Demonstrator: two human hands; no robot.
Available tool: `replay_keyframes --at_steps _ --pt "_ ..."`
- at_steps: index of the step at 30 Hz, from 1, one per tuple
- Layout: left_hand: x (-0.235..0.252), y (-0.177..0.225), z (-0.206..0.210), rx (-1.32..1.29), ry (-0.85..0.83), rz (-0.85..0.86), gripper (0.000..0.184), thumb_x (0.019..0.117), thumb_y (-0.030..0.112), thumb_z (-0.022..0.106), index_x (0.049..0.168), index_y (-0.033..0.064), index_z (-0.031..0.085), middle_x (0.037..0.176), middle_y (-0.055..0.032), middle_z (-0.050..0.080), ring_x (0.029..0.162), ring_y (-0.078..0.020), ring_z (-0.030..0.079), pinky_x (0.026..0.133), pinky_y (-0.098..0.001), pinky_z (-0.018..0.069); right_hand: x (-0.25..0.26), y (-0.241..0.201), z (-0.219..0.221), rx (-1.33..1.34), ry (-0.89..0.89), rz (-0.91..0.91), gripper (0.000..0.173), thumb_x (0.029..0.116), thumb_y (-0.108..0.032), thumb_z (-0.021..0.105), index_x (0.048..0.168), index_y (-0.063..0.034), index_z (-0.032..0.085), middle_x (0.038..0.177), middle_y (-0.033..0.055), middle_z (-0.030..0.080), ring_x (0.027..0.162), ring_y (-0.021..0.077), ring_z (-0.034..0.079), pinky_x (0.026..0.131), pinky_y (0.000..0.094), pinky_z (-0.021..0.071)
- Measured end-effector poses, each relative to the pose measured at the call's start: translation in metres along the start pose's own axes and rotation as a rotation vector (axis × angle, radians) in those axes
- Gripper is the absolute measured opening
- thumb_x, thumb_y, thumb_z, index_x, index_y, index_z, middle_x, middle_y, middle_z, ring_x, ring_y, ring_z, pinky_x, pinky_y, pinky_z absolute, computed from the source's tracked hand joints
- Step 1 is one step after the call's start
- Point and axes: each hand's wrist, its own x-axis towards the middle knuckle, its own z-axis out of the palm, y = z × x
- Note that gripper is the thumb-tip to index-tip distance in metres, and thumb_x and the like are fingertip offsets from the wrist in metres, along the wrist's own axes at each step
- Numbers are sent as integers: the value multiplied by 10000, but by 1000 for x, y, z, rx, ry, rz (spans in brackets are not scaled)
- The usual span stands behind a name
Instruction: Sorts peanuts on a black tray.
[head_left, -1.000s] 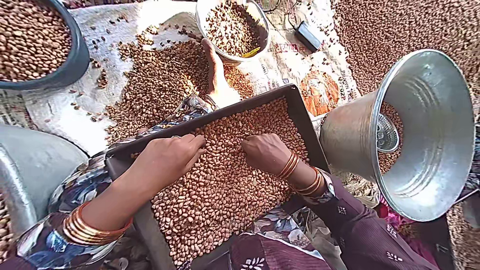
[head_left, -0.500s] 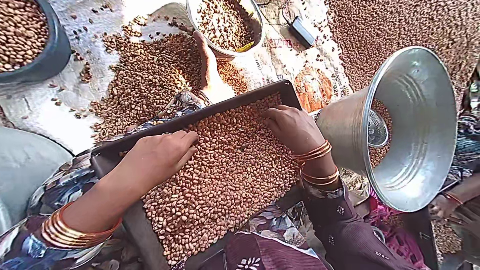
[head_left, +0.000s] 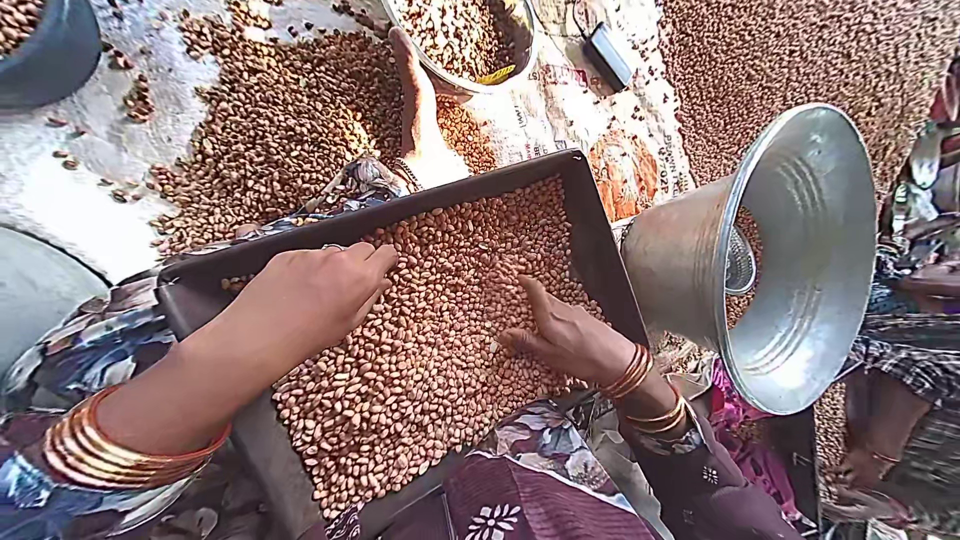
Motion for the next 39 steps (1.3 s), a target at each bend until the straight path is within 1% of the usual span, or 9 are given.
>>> replay_keyframes --at_steps 3,6,10,16,23,26,31,35,39 --pt "1 1 -5 18 -12 -7 233 946 52 651 1177 70 675 924 -133 683 726 -348 701 549 -510 544 3 -5 12 343 40 -391 802 1038 -466 524 1651 -120 139 1543 176 466 1295 209 586 1068 414 500" --pt "-1 -3 -7 15 -25 -21 243 953 37 643 1188 81 680 930 -119 680 728 -338 700 556 -509 551 2 -2 0 574 201 -525 602 1064 -268 497 1605 -123 275 1566 97 454 1176 151 682 923 354 633" --pt "-3 -4 -8 7 -24 -27 203 976 61 595 1160 56 682 915 -130 683 720 -348 699 550 -522 536 -17 25 -28 -75 426 -105 373 1086 -233 448 1420 -157 596 1275 120 675 1016 297 706 816 545 562" --pt "-2 -1 -11 10 -67 -36 163 992 91 617 1140 79 682 920 -102 682 745 -324 701 583 -505 549 -21 21 -19 -290 15 408 555 1064 -505 490 1306 -8 529 1019 236 683 1030 434 680 866 596 519" --pt "-3 -5 -3 11 -38 -15 198 996 141 602 1174 90 671 910 -107 678 729 -335 702 554 -520 542 -16 -23 14 -52 -185 -81 806 1002 -579 563 1514 0 337 1016 217 682 957 402 691 845 583 540" --pt "-4 -7 0 11 -17 -19 228 968 123 641 1191 85 672 914 -109 684 721 -342 702 548 -536 542 -10 -36 27 224 -183 -393 921 974 -434 687 1609 -6 176 1273 224 647 1084 314 687 943 502 551" --pt "-4 -7 -1 13 -24 -25 245 967 80 631 1208 77 674 934 -125 685 731 -353 704 560 -534 555 -11 -20 18 937 126 -544 577 1037 -126 546 1564 -89 314 1482 133 530 1070 221 728 841 410 661" --pt "-1 -2 -9 2 -117 -86 239 1013 108 598 1245 82 650 972 -132 691 786 -359 705 614 -541 553 -20 24 -18 433 572 -251 365 1064 -100 434 1397 -95 586 1378 93 607 1041 174 735 824 375 666" --pt "-4 -1 -9 -21 -118 -96 239 1024 82 573 1250 87 651 1011 -140 690 806 -364 703 625 -544 554 -13 41 -15 -118 506 51 303 1083 -161 472 1299 -66 662 1221 182 672 1046 351 687 878 566 543"
